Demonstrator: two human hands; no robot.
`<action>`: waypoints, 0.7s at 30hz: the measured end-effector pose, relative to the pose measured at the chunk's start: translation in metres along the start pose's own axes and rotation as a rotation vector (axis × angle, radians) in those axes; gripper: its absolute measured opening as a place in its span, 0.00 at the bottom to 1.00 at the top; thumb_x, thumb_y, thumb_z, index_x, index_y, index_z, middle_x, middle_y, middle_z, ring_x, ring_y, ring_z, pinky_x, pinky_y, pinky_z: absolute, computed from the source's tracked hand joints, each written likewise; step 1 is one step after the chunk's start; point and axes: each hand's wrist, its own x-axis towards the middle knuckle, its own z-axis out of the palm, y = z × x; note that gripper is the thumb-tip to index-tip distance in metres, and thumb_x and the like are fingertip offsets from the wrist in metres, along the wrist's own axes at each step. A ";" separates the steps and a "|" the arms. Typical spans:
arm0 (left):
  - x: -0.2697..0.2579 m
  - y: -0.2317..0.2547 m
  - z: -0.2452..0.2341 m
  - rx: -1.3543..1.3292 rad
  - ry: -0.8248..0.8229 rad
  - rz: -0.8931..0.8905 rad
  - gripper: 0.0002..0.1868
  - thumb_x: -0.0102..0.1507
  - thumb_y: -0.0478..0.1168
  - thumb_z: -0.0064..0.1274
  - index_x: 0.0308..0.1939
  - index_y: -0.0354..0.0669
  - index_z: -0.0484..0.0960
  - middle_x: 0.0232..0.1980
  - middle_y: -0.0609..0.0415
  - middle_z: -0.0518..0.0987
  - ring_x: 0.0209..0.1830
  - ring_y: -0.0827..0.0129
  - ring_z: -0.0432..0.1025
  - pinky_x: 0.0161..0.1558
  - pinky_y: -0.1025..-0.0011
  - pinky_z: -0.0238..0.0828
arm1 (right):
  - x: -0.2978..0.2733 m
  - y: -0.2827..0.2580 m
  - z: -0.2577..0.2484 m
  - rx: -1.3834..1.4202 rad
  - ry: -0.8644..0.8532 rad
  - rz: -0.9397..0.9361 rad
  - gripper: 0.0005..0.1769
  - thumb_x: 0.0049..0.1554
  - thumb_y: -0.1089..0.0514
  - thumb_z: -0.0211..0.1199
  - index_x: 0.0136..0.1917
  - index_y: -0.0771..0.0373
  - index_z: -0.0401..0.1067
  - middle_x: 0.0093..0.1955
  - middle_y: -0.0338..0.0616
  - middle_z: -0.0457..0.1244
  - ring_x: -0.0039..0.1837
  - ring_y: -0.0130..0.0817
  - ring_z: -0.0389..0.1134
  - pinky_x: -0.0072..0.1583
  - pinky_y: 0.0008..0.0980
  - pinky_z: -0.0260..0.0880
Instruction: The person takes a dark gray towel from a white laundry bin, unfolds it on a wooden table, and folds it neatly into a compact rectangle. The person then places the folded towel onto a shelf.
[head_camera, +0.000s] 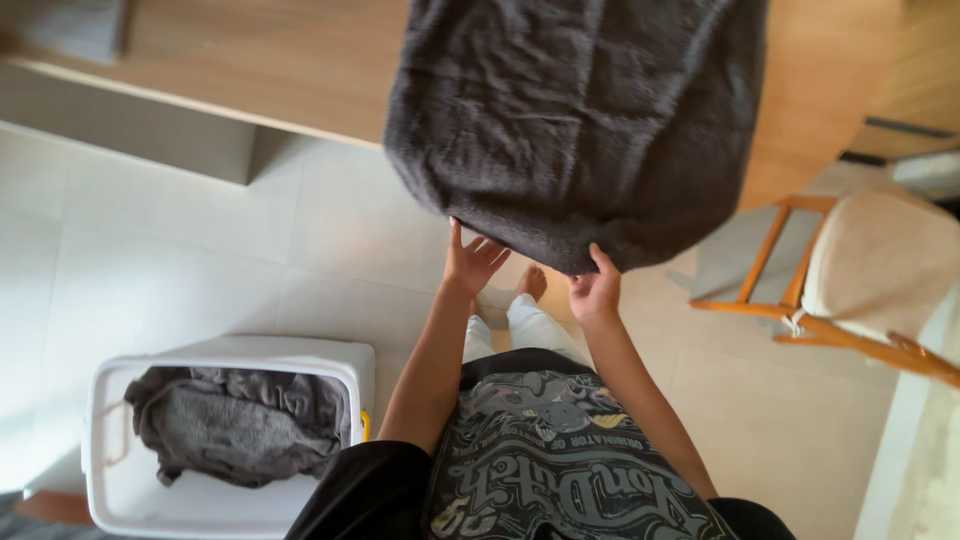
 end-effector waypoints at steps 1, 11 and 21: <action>0.006 -0.011 0.002 -0.090 -0.050 -0.014 0.61 0.62 0.71 0.55 0.76 0.26 0.43 0.74 0.27 0.62 0.70 0.39 0.62 0.69 0.49 0.59 | 0.001 0.000 -0.003 0.005 0.003 -0.001 0.15 0.57 0.56 0.66 0.57 0.59 0.73 0.56 0.40 0.70 0.57 0.35 0.71 0.56 0.34 0.71; -0.030 0.054 -0.009 -0.034 -0.106 0.505 0.15 0.67 0.48 0.57 0.52 0.43 0.83 0.53 0.53 0.84 0.54 0.62 0.78 0.61 0.62 0.74 | 0.001 -0.015 -0.026 0.311 -0.106 -0.063 0.18 0.57 0.57 0.64 0.62 0.57 0.73 0.59 0.39 0.69 0.61 0.38 0.69 0.60 0.39 0.70; -0.077 0.104 -0.006 0.124 -0.048 0.716 0.31 0.69 0.56 0.46 0.68 0.39 0.71 0.72 0.45 0.72 0.70 0.52 0.70 0.72 0.53 0.67 | 0.054 -0.072 -0.120 0.392 0.187 -0.250 0.28 0.59 0.47 0.61 0.70 0.59 0.66 0.72 0.48 0.62 0.72 0.49 0.63 0.73 0.53 0.63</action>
